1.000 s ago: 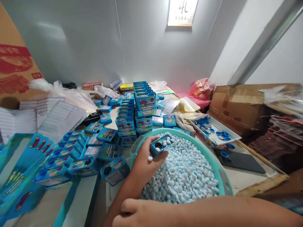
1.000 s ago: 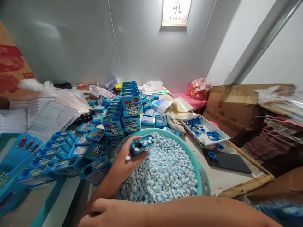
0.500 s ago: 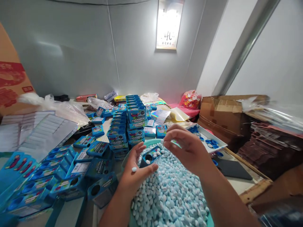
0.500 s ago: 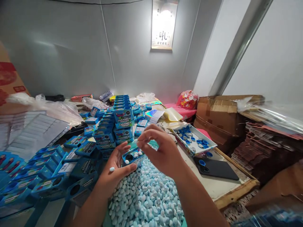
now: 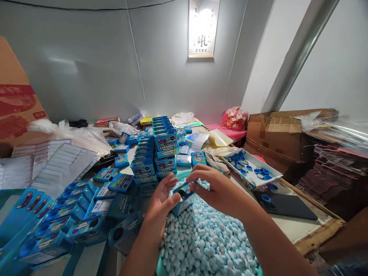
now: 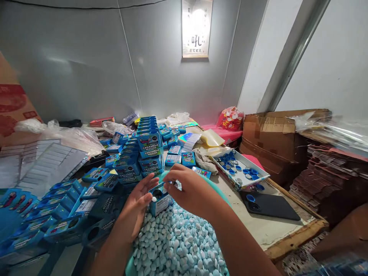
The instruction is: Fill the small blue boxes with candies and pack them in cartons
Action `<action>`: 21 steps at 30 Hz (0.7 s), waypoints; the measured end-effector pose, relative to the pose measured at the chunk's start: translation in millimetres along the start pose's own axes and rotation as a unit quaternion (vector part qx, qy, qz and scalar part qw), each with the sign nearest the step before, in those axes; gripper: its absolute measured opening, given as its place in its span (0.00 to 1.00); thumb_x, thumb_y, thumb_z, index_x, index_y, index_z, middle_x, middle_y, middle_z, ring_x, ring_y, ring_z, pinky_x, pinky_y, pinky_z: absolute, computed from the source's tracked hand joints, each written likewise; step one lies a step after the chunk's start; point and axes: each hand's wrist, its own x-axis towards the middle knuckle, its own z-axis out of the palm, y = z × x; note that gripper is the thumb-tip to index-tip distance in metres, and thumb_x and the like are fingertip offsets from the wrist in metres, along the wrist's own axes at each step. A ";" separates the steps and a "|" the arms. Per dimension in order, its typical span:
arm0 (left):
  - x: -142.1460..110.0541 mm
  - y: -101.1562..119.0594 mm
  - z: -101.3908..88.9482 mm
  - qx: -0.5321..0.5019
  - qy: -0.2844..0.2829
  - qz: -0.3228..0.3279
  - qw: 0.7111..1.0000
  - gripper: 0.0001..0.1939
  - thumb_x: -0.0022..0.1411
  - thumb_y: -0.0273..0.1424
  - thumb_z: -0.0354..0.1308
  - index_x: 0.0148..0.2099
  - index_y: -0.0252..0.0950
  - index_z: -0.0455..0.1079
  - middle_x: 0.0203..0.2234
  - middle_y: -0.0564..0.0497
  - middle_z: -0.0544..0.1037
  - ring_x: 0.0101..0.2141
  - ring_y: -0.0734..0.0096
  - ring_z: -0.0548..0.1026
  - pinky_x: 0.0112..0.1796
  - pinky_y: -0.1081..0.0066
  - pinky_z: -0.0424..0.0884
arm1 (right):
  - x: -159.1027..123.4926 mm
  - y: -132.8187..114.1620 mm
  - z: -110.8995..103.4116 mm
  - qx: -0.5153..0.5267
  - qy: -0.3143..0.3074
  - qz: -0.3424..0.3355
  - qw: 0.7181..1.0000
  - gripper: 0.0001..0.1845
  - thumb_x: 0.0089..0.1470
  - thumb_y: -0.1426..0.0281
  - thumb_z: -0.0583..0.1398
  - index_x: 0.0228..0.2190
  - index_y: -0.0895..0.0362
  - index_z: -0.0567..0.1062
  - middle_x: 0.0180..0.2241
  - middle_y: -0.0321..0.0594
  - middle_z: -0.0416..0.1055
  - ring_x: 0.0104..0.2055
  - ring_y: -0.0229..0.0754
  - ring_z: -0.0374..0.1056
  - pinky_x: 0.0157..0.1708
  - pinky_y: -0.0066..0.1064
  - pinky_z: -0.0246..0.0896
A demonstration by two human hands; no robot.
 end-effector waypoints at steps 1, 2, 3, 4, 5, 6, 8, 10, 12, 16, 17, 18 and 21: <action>-0.9 0.3 0.9 -0.001 0.013 0.025 1.000 0.35 0.51 0.46 0.74 0.59 0.41 0.73 0.55 0.41 0.79 0.62 0.50 0.72 0.63 0.57 0.65 | -0.4 -1.2 0.9 -0.012 -0.011 -0.006 1.000 0.08 0.64 0.73 0.59 0.37 0.55 0.80 0.39 0.40 0.74 0.40 0.40 0.70 0.39 0.33 0.66; -2.4 0.6 1.9 0.001 0.024 0.051 0.998 0.35 0.52 0.45 0.73 0.60 0.41 0.72 0.54 0.42 0.79 0.61 0.52 0.72 0.63 0.57 0.65 | -0.8 -1.5 2.2 -0.029 -0.016 -0.011 0.999 0.09 0.65 0.73 0.59 0.36 0.55 0.80 0.39 0.40 0.74 0.40 0.40 0.70 0.40 0.33 0.66; -4.3 1.0 2.9 0.010 0.029 0.078 0.996 0.34 0.53 0.44 0.73 0.59 0.41 0.72 0.53 0.43 0.79 0.60 0.53 0.73 0.62 0.58 0.66 | -1.3 -1.4 3.6 -0.046 -0.020 -0.013 0.999 0.10 0.65 0.74 0.58 0.35 0.55 0.80 0.38 0.40 0.74 0.41 0.41 0.70 0.40 0.34 0.66; -6.6 1.6 3.8 0.029 0.028 0.105 0.994 0.30 0.55 0.42 0.73 0.58 0.41 0.73 0.51 0.45 0.80 0.58 0.55 0.75 0.61 0.59 0.67 | -2.0 -1.4 5.2 -0.065 -0.022 -0.010 0.998 0.11 0.65 0.75 0.57 0.35 0.56 0.80 0.38 0.40 0.73 0.41 0.41 0.70 0.41 0.35 0.66; -9.0 2.4 4.7 0.058 0.020 0.129 0.990 0.25 0.57 0.40 0.71 0.55 0.41 0.74 0.49 0.45 0.80 0.56 0.56 0.76 0.59 0.60 0.69 | -2.8 -1.7 6.8 -0.085 -0.023 -0.004 0.996 0.13 0.66 0.75 0.56 0.35 0.56 0.80 0.38 0.41 0.73 0.41 0.42 0.70 0.41 0.36 0.66; -11.2 3.3 5.4 0.094 0.011 0.150 0.984 0.17 0.60 0.38 0.69 0.51 0.41 0.77 0.46 0.46 0.80 0.53 0.57 0.77 0.56 0.61 0.71 | -3.7 -2.7 8.4 -0.106 -0.023 0.004 0.994 0.14 0.67 0.75 0.55 0.35 0.56 0.81 0.38 0.41 0.73 0.41 0.43 0.70 0.41 0.36 0.66; -14.6 4.8 6.2 0.163 0.005 0.177 0.971 0.06 0.64 0.36 0.64 0.41 0.40 0.79 0.42 0.46 0.80 0.48 0.59 0.78 0.52 0.62 0.74 | -5.7 -6.3 11.8 -0.151 -0.016 0.017 0.988 0.16 0.67 0.75 0.54 0.33 0.57 0.80 0.36 0.42 0.73 0.40 0.44 0.70 0.41 0.38 0.65; -15.6 4.9 6.5 0.202 0.026 0.185 0.961 0.07 0.65 0.34 0.62 0.35 0.39 0.78 0.43 0.46 0.78 0.47 0.59 0.78 0.49 0.63 0.75 | -6.9 -10.7 15.3 -0.180 -0.012 0.021 0.983 0.16 0.67 0.77 0.54 0.31 0.58 0.80 0.35 0.43 0.73 0.39 0.45 0.69 0.40 0.38 0.65; -14.3 3.5 6.5 0.198 0.047 0.172 0.964 0.06 0.63 0.34 0.64 0.35 0.38 0.78 0.45 0.45 0.77 0.48 0.59 0.77 0.48 0.64 0.75 | -6.5 -13.9 18.6 -0.176 -0.011 0.023 0.984 0.16 0.66 0.78 0.55 0.31 0.59 0.80 0.35 0.43 0.73 0.39 0.44 0.70 0.39 0.37 0.64; -8.8 0.1 7.0 0.126 0.034 0.091 0.987 0.12 0.61 0.37 0.66 0.44 0.37 0.76 0.41 0.47 0.79 0.43 0.63 0.79 0.45 0.67 0.75 | -1.4 -14.7 23.4 -0.069 -0.006 0.021 0.997 0.12 0.64 0.78 0.58 0.33 0.57 0.81 0.37 0.41 0.76 0.39 0.41 0.71 0.39 0.34 0.65; -7.6 -0.3 7.3 0.107 0.038 0.071 0.991 0.14 0.61 0.39 0.67 0.46 0.37 0.75 0.38 0.48 0.79 0.40 0.65 0.79 0.44 0.68 0.75 | 0.1 -14.4 24.2 -0.038 -0.001 0.020 0.999 0.11 0.63 0.78 0.59 0.33 0.56 0.81 0.37 0.40 0.76 0.38 0.40 0.72 0.38 0.33 0.65; -6.9 -0.4 7.7 0.094 0.046 0.058 0.993 0.16 0.60 0.40 0.67 0.47 0.37 0.74 0.37 0.49 0.79 0.39 0.66 0.78 0.42 0.68 0.75 | 1.3 -14.2 24.9 -0.009 0.007 0.020 1.000 0.10 0.62 0.79 0.60 0.33 0.56 0.81 0.37 0.39 0.77 0.38 0.39 0.72 0.38 0.32 0.65; -7.9 0.3 8.8 0.093 0.061 0.069 0.991 0.17 0.58 0.40 0.69 0.47 0.37 0.73 0.38 0.49 0.79 0.39 0.66 0.78 0.43 0.68 0.75 | 3.5 -13.2 27.1 0.073 0.029 0.041 0.996 0.11 0.58 0.81 0.61 0.35 0.54 0.81 0.35 0.36 0.79 0.36 0.37 0.73 0.36 0.30 0.66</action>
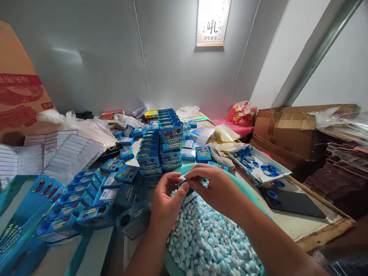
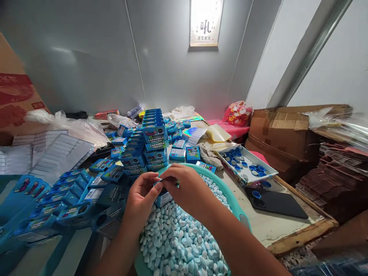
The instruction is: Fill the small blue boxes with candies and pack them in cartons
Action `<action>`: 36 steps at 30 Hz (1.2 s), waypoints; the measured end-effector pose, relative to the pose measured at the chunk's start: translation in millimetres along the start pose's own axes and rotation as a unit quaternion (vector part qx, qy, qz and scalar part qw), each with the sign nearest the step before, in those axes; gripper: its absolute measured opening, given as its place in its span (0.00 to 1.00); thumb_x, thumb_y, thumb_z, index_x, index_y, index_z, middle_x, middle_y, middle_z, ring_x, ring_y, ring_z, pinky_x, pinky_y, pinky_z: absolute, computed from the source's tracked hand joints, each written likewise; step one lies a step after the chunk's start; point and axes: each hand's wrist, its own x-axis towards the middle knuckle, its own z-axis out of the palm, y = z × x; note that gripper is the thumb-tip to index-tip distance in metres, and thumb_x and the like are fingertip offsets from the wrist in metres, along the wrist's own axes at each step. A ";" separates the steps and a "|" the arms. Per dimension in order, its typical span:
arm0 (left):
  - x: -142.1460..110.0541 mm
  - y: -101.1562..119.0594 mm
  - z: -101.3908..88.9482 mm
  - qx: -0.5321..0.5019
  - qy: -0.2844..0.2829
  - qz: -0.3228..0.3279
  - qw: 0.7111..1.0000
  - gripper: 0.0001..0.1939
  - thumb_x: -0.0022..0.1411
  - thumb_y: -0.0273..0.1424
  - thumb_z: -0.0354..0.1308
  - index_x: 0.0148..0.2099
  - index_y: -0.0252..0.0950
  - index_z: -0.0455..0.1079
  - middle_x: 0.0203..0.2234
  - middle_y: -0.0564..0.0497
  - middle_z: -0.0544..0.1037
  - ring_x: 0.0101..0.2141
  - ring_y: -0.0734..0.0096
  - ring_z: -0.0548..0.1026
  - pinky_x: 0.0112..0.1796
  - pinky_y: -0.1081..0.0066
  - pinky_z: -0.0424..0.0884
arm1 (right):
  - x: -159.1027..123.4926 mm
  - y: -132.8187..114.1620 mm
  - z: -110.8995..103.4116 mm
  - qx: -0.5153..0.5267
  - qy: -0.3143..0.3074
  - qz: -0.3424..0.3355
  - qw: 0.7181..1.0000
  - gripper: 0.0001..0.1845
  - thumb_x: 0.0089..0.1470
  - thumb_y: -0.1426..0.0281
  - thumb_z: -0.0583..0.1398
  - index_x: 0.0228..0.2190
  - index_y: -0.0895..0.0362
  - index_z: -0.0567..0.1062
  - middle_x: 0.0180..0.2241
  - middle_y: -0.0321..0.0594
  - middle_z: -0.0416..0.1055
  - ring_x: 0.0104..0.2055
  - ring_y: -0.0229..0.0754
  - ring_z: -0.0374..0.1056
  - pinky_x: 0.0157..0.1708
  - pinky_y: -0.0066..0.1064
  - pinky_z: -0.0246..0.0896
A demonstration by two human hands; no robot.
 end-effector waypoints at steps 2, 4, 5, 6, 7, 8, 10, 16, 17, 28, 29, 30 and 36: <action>-2.6 0.8 0.0 0.032 -0.020 0.034 0.999 0.18 0.56 0.37 0.71 0.47 0.39 0.74 0.42 0.49 0.80 0.44 0.64 0.78 0.48 0.67 0.73 | 0.4 2.5 1.5 0.055 -0.004 0.029 0.998 0.11 0.56 0.81 0.62 0.35 0.54 0.80 0.33 0.35 0.79 0.35 0.37 0.74 0.35 0.29 0.67; -5.3 0.8 -0.1 0.072 -0.047 0.059 0.995 0.21 0.53 0.34 0.74 0.48 0.41 0.73 0.46 0.50 0.79 0.48 0.63 0.77 0.51 0.67 0.71 | 0.4 7.2 2.8 0.114 -0.003 0.060 0.992 0.09 0.55 0.78 0.63 0.36 0.53 0.80 0.34 0.35 0.80 0.35 0.38 0.75 0.35 0.31 0.68; -6.2 0.4 -0.2 0.087 -0.056 0.064 0.993 0.22 0.53 0.33 0.74 0.49 0.42 0.73 0.47 0.51 0.79 0.49 0.63 0.77 0.51 0.67 0.71 | 0.3 10.2 3.1 0.150 0.001 0.073 0.986 0.07 0.56 0.75 0.64 0.37 0.53 0.79 0.34 0.36 0.80 0.35 0.39 0.75 0.36 0.32 0.69; -6.8 -0.4 -0.3 0.096 -0.062 0.063 0.991 0.22 0.54 0.33 0.73 0.50 0.42 0.73 0.47 0.51 0.79 0.48 0.63 0.77 0.50 0.67 0.72 | 0.1 13.3 3.2 0.190 0.005 0.082 0.978 0.07 0.56 0.73 0.65 0.39 0.53 0.79 0.35 0.37 0.80 0.36 0.41 0.76 0.37 0.33 0.70; -6.9 -1.3 -0.4 0.101 -0.063 0.062 0.991 0.21 0.56 0.33 0.72 0.51 0.42 0.72 0.47 0.51 0.79 0.47 0.64 0.78 0.48 0.67 0.72 | -0.1 16.3 2.9 0.233 0.006 0.087 0.969 0.09 0.57 0.70 0.66 0.41 0.53 0.78 0.35 0.37 0.80 0.37 0.41 0.77 0.38 0.34 0.71; -6.8 -2.1 -0.5 0.104 -0.063 0.062 0.991 0.19 0.58 0.33 0.71 0.51 0.42 0.72 0.46 0.51 0.79 0.47 0.64 0.78 0.47 0.67 0.73 | -0.2 18.8 2.4 0.272 0.003 0.089 0.958 0.11 0.57 0.68 0.66 0.43 0.53 0.77 0.35 0.38 0.80 0.38 0.42 0.77 0.39 0.35 0.72; -5.9 -3.2 -1.0 0.118 -0.058 0.074 0.989 0.18 0.60 0.33 0.69 0.51 0.42 0.73 0.46 0.50 0.79 0.46 0.63 0.78 0.45 0.68 0.73 | -0.3 22.3 0.7 0.328 -0.010 0.086 0.941 0.15 0.58 0.65 0.66 0.46 0.53 0.75 0.36 0.39 0.81 0.39 0.43 0.78 0.41 0.36 0.73; -4.2 0.2 -3.4 0.190 -0.048 0.175 0.965 0.12 0.67 0.32 0.62 0.52 0.44 0.77 0.50 0.48 0.75 0.49 0.65 0.77 0.48 0.68 0.73 | 5.0 28.8 -7.8 0.234 0.037 0.059 0.970 0.13 0.61 0.70 0.61 0.48 0.53 0.74 0.38 0.40 0.80 0.41 0.43 0.78 0.45 0.39 0.73; -4.4 1.1 -3.6 0.200 -0.046 0.180 0.962 0.11 0.68 0.32 0.61 0.51 0.45 0.78 0.51 0.48 0.74 0.51 0.64 0.76 0.49 0.67 0.73 | 6.0 31.5 -10.5 0.179 0.059 0.054 0.981 0.13 0.61 0.72 0.60 0.47 0.53 0.74 0.39 0.40 0.80 0.41 0.43 0.77 0.45 0.39 0.73; -9.0 4.4 -1.2 0.243 -0.036 0.192 0.950 0.06 0.66 0.32 0.61 0.45 0.42 0.75 0.49 0.48 0.74 0.49 0.63 0.76 0.46 0.67 0.75 | -1.8 61.8 -24.7 -0.231 -0.218 0.182 0.931 0.35 0.55 0.61 0.66 0.62 0.55 0.71 0.59 0.53 0.70 0.57 0.60 0.71 0.55 0.48 0.67; -9.2 4.0 -1.0 0.242 -0.034 0.192 0.951 0.05 0.66 0.32 0.61 0.44 0.42 0.74 0.49 0.48 0.74 0.49 0.64 0.76 0.47 0.67 0.75 | -1.6 59.6 -20.0 -0.244 -0.232 0.179 0.925 0.40 0.52 0.59 0.69 0.63 0.55 0.70 0.61 0.54 0.68 0.58 0.62 0.69 0.55 0.48 0.67; -9.3 3.4 -0.8 0.240 -0.029 0.190 0.952 0.04 0.66 0.32 0.61 0.44 0.42 0.73 0.49 0.48 0.74 0.50 0.64 0.76 0.48 0.66 0.74 | -1.1 56.8 -15.1 -0.256 -0.244 0.174 0.919 0.43 0.48 0.59 0.71 0.63 0.54 0.70 0.62 0.55 0.67 0.60 0.64 0.68 0.54 0.49 0.67; -9.0 0.4 -0.2 0.236 0.003 0.179 0.955 0.08 0.66 0.33 0.62 0.47 0.42 0.70 0.50 0.48 0.75 0.51 0.61 0.76 0.49 0.64 0.74 | 5.4 44.4 -0.5 -0.260 -0.326 0.167 0.894 0.49 0.37 0.56 0.74 0.60 0.57 0.72 0.59 0.56 0.69 0.50 0.61 0.73 0.46 0.44 0.71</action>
